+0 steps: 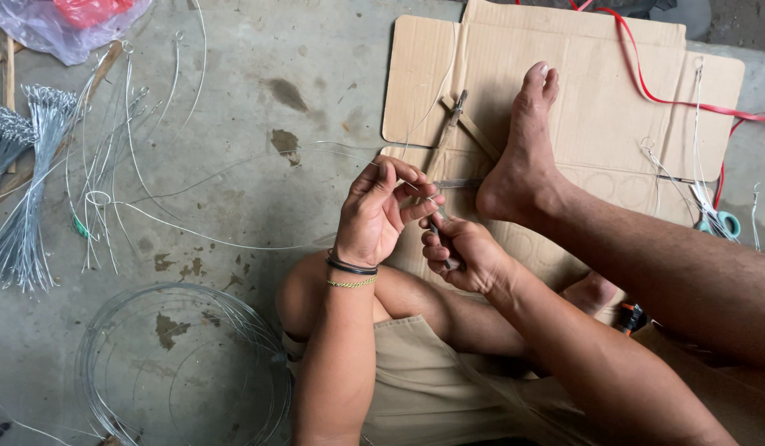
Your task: The person sits on the floor and assembles a wire component using a wooden jig. They thread a thin wire through the jig, bend it by hand, and use pliers to secure and shape the wire around the jig's structure.
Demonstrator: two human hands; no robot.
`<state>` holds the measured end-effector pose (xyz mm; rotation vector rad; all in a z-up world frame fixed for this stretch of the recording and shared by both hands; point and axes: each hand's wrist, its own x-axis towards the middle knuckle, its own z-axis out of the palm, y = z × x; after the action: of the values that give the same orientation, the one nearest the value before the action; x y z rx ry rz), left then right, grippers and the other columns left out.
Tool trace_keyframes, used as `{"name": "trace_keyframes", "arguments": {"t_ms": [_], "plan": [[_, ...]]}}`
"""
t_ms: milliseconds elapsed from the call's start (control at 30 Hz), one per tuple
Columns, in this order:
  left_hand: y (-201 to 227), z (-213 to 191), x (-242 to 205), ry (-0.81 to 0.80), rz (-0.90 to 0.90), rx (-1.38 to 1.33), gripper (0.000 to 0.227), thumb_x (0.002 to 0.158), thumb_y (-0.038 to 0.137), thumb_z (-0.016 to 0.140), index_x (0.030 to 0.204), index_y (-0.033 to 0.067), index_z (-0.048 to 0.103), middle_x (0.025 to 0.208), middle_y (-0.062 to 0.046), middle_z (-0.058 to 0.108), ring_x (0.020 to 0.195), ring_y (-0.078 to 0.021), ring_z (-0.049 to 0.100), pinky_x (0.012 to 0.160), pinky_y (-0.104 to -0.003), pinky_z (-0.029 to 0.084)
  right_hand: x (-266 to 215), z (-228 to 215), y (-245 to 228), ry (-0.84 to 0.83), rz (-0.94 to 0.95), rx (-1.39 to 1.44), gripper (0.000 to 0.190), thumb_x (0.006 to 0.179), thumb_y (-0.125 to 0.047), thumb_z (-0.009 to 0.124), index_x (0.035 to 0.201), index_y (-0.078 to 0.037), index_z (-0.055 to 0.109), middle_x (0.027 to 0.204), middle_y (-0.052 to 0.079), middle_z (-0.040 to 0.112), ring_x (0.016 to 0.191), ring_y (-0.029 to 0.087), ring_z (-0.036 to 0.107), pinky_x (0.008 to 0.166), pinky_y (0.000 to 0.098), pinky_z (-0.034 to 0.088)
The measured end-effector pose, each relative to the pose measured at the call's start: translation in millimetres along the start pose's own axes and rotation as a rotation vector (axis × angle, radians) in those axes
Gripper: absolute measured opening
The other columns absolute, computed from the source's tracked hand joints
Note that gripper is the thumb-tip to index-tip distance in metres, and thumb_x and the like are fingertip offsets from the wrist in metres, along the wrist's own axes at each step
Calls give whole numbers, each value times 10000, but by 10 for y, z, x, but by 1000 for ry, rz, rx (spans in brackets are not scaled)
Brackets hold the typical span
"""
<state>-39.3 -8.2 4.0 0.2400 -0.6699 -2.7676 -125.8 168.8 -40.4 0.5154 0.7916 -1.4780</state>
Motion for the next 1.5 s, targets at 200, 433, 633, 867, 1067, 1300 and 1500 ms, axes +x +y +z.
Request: {"name": "trace_keyframes", "arguments": {"t_ms": [200,433,633,867,1067,1300,1500], "plan": [[23,-10,-12,20,-11,13,283,1126,269,524,1090,2,612,1078,-124,634,1049,-263,691,962,-505,612,-145,278,-706,289,158,-1001,228,1032,-277,558,1033,-51,592,673,68,553,456,158,472,398,309,372],[51,12,4,56,-15,81,289,1116,294,526,1055,27,616,1073,-100,636,1033,-244,683,921,-524,627,81,1113,-982,31,169,-3008,153,858,-225,738,825,-84,789,802,33,737,693,216,656,525,351,469],[164,-29,-91,78,5,79,274,1106,295,541,1060,35,616,1072,-105,631,1024,-235,664,935,-553,621,30,1328,-663,140,299,-3185,107,875,-185,708,923,-90,721,808,45,730,694,243,671,531,355,514],[130,-37,-3,89,71,98,262,1100,280,556,1064,29,622,1061,-107,649,995,-223,664,936,-447,609,-336,1023,-1289,250,199,-2474,146,941,-111,571,1051,-33,626,686,131,713,588,263,707,485,380,543],[71,-198,39,-118,74,1305,908,686,212,952,1435,32,473,1404,-150,571,1342,-328,532,1122,-424,417,-678,321,-1162,479,-109,-1542,325,1084,-194,461,991,73,621,665,149,635,526,257,644,433,376,484],[-235,-325,125,-130,-86,1761,1203,454,108,985,1505,57,400,1575,-186,368,1418,-397,324,1127,-442,336,-959,-75,-554,339,-143,-1278,215,1005,-220,527,1070,-32,610,717,94,689,545,194,662,454,355,531],[-430,-320,201,55,87,1993,809,627,94,924,1365,75,591,1307,-93,599,1229,-343,519,1070,-410,455,-932,-432,-129,380,-295,-1657,187,1009,-217,539,1084,-46,547,755,151,686,635,320,682,538,455,518]]}}
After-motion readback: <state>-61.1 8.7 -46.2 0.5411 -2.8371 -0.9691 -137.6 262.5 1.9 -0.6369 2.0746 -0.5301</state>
